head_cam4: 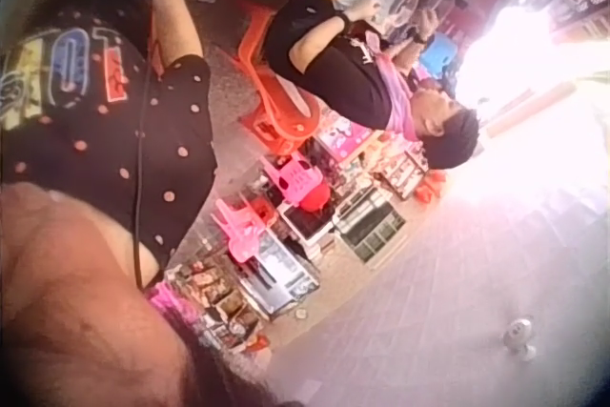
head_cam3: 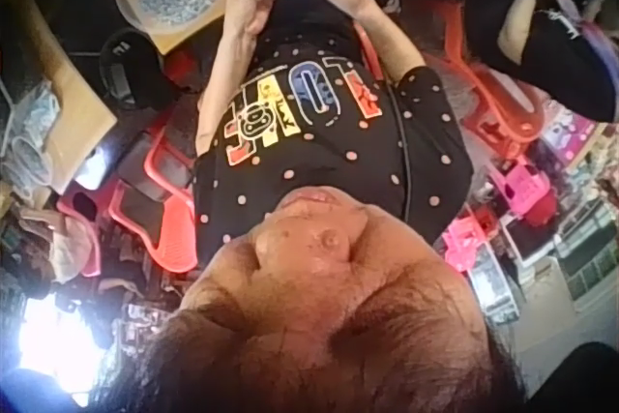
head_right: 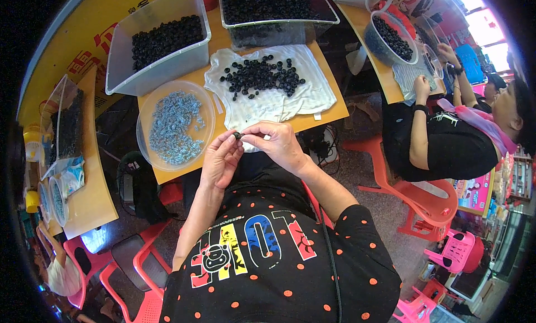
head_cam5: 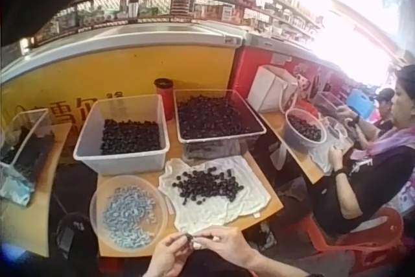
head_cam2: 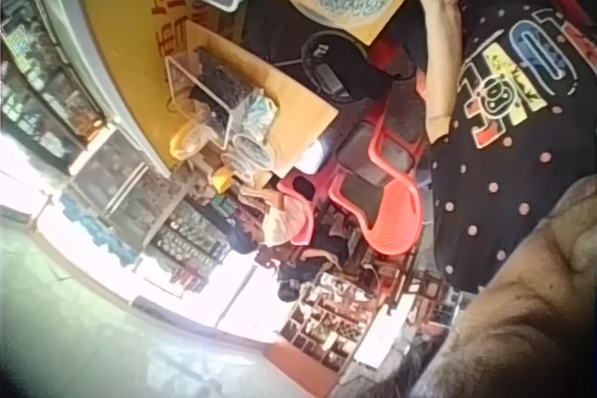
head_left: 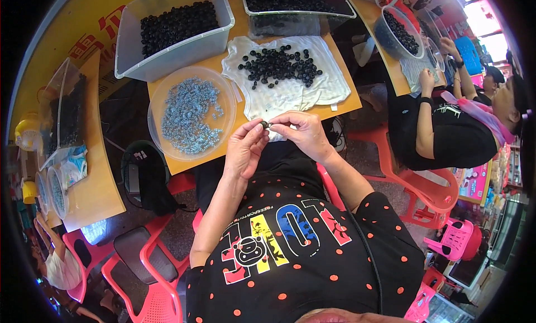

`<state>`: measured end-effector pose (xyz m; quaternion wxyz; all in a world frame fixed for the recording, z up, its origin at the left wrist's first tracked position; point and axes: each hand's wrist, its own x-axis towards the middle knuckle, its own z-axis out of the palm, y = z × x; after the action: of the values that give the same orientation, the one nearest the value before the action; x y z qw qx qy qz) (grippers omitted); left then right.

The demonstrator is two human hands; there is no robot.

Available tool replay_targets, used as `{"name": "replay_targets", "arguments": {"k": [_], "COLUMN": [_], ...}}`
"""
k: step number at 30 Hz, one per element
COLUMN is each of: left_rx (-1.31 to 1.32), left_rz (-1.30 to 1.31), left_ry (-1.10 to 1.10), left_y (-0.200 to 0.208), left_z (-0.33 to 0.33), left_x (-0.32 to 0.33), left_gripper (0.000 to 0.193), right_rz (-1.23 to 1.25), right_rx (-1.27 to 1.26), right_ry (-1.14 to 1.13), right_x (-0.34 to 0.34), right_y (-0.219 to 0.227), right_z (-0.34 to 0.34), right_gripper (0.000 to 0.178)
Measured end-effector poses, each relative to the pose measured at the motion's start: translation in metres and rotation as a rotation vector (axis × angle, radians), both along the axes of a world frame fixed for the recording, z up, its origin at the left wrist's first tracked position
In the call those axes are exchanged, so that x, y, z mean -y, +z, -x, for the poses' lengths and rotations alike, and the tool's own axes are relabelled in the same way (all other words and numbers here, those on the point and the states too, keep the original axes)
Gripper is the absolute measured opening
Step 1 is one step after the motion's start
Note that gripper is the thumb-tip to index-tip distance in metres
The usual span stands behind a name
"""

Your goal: The person assembles small components by picking up black beads and small inserts by hand and pressing the inserts into the beads one at a time.

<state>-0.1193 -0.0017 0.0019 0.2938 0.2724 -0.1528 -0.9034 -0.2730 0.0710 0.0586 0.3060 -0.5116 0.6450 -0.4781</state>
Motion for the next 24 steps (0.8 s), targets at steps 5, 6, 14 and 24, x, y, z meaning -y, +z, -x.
{"name": "replay_targets", "arguments": {"k": [5, 6, 14, 24], "left_rx": [0.01, 0.018, 0.007, -0.006], "left_rz": [0.051, 0.065, 0.063, 0.058], "left_ry": [0.016, 0.024, -0.023, -0.299], "left_y": [-0.001, -0.001, -0.001, 0.001], "left_z": [0.001, 0.002, -0.001, -0.014], "left_x": [-0.002, -0.002, -0.001, 0.009], "left_gripper": [0.016, 0.016, 0.016, 0.053], "right_rz": [0.067, 0.119, 0.067, 0.071], "right_rx": [-0.074, -0.13, -0.163, -0.111], "right_ry": [-0.014, -0.024, 0.038, 0.314], "right_x": [0.0, 0.0, -0.001, -0.007], "right_y": [-0.003, -0.004, -0.003, -0.011], "right_z": [-0.002, -0.002, 0.001, 0.006], "right_gripper": [0.011, 0.01, 0.018, 0.025]}}
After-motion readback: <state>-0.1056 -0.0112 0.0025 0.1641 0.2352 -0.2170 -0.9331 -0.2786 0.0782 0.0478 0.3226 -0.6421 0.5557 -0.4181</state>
